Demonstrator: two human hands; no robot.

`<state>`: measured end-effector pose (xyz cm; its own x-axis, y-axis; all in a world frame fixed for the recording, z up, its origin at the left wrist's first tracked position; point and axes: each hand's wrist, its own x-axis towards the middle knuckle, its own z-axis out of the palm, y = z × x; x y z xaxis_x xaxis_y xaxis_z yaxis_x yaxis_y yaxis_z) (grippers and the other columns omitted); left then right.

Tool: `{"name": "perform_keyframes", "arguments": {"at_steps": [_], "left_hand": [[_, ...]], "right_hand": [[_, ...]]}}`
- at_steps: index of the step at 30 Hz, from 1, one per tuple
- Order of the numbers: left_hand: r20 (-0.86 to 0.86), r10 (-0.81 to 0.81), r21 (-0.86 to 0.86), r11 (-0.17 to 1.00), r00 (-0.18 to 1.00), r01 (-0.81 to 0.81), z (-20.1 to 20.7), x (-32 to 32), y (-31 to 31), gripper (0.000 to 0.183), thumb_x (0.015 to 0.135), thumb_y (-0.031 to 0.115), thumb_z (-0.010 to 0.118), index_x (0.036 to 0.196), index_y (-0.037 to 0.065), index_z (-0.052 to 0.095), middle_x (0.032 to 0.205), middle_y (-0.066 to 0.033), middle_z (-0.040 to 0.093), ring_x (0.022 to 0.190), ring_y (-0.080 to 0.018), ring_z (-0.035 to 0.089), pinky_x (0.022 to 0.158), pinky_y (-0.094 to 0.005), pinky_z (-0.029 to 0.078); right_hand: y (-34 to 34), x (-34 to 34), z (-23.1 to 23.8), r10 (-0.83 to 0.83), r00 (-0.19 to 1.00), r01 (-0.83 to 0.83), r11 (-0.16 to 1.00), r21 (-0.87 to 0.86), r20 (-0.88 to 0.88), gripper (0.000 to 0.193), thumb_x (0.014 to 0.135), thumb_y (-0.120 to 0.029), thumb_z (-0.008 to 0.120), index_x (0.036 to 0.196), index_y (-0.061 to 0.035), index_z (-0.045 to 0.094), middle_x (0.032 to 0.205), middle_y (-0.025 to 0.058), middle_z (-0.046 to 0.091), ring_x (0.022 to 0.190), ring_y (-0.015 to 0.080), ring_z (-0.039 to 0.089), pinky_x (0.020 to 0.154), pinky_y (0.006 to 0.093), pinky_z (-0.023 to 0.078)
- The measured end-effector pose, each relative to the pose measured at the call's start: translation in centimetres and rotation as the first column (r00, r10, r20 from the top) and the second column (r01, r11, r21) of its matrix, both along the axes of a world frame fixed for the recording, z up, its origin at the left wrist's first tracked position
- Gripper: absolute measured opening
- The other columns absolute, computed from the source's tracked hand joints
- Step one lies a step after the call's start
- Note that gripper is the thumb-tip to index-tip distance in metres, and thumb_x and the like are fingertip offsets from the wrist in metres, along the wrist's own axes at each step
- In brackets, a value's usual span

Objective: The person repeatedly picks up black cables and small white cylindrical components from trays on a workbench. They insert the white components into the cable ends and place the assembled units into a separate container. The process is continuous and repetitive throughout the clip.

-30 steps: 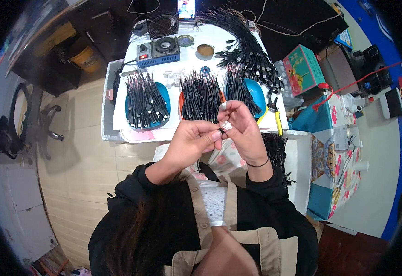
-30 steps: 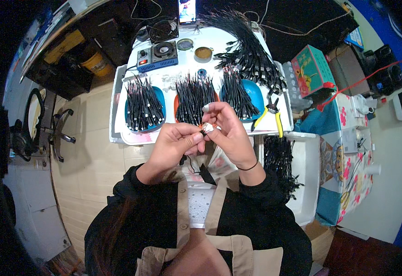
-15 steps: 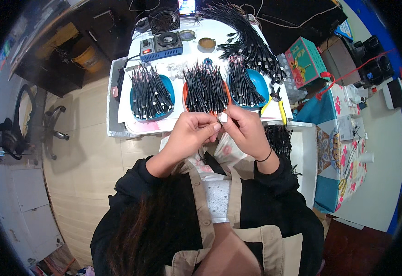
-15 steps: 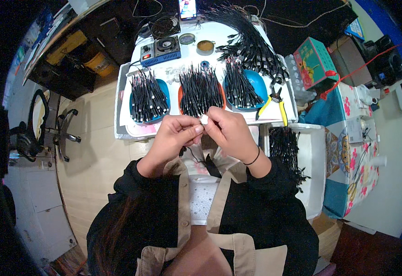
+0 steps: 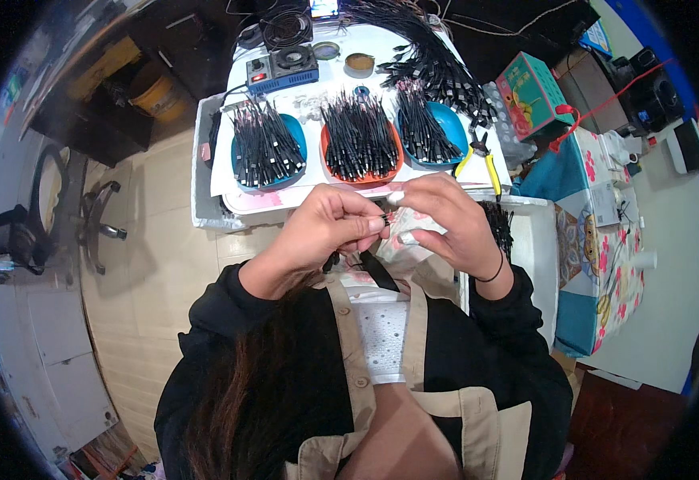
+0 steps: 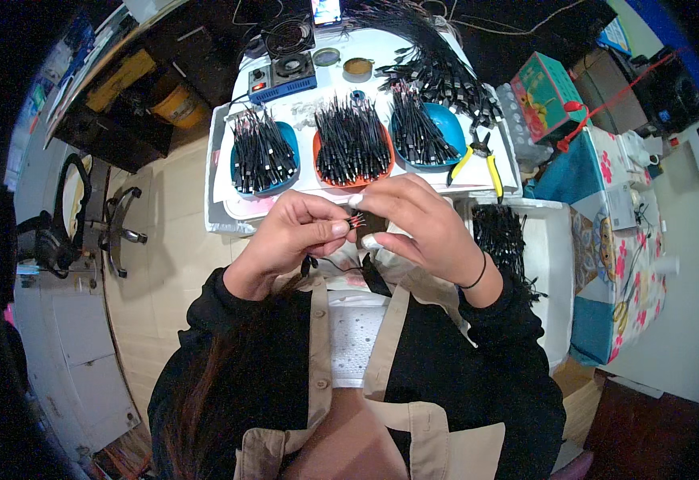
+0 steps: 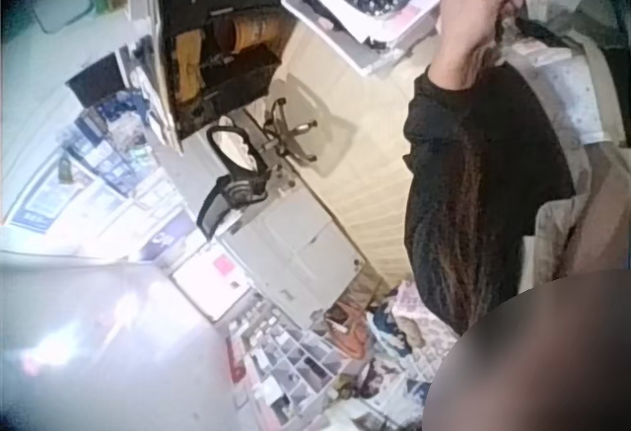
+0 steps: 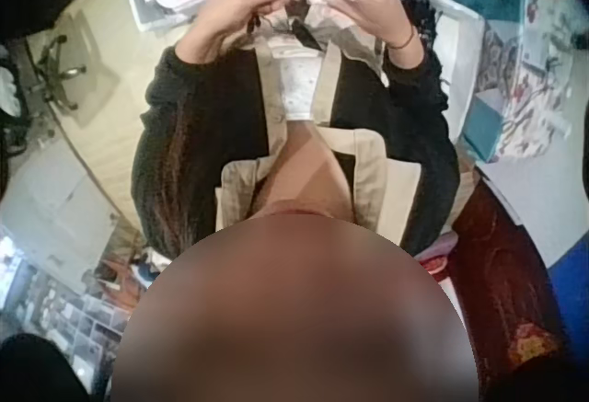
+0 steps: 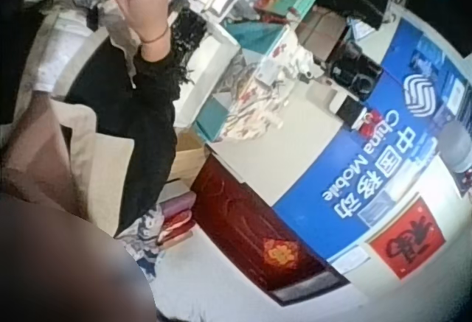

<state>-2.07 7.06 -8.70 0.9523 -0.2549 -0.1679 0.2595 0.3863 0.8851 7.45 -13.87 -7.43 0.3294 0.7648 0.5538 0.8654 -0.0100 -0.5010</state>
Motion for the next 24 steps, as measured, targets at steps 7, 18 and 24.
{"name": "perform_keyframes", "arguments": {"at_steps": [7, 18, 24], "left_hand": [[0.003, -0.042, 0.028, 0.999, 0.999, 0.041, 0.5, 0.0, -0.2, 0.014, 0.090, 0.007, 0.061, 0.090, -0.005, 0.067, 0.064, -0.0009, 0.056, 0.053, -0.0037, 0.043, 0.046, -0.0186, 0.028], [0.060, -0.109, 0.186, 0.978, 0.992, 0.096, 0.9, 1.0, -0.2, 0.015, 0.090, 0.009, 0.062, 0.091, -0.005, 0.068, 0.066, -0.0006, 0.058, 0.057, -0.0036, 0.047, 0.050, -0.0190, 0.035], [0.403, -0.082, 0.553, 0.815, 0.911, -0.171, 0.2, 1.1, -0.6, 0.013, 0.086, 0.006, 0.064, 0.091, -0.006, 0.067, 0.074, -0.0080, 0.065, 0.061, -0.0161, 0.059, 0.055, -0.0259, 0.045]], "right_hand": [[0.3, -0.5, 1.2, -0.003, 0.990, -0.005, 0.998, 0.055, 0.145, 0.030, 0.068, -0.003, 0.074, 0.096, -0.0038, 0.063, 0.093, 0.0087, 0.062, 0.084, 0.0264, 0.061, 0.072, 0.0353, 0.049], [0.3, 0.1, 0.6, 0.014, 0.999, -0.018, 0.996, 0.083, 0.043, 0.023, 0.066, -0.002, 0.074, 0.086, -0.0025, 0.062, 0.086, 0.0089, 0.061, 0.080, 0.0258, 0.060, 0.069, 0.0352, 0.049], [0.4, 0.6, -0.1, -0.014, 1.000, 0.014, 0.998, 0.066, -0.003, 0.021, 0.068, 0.002, 0.069, 0.085, -0.0021, 0.058, 0.084, 0.0094, 0.059, 0.073, 0.0262, 0.057, 0.066, 0.0372, 0.047]]}}
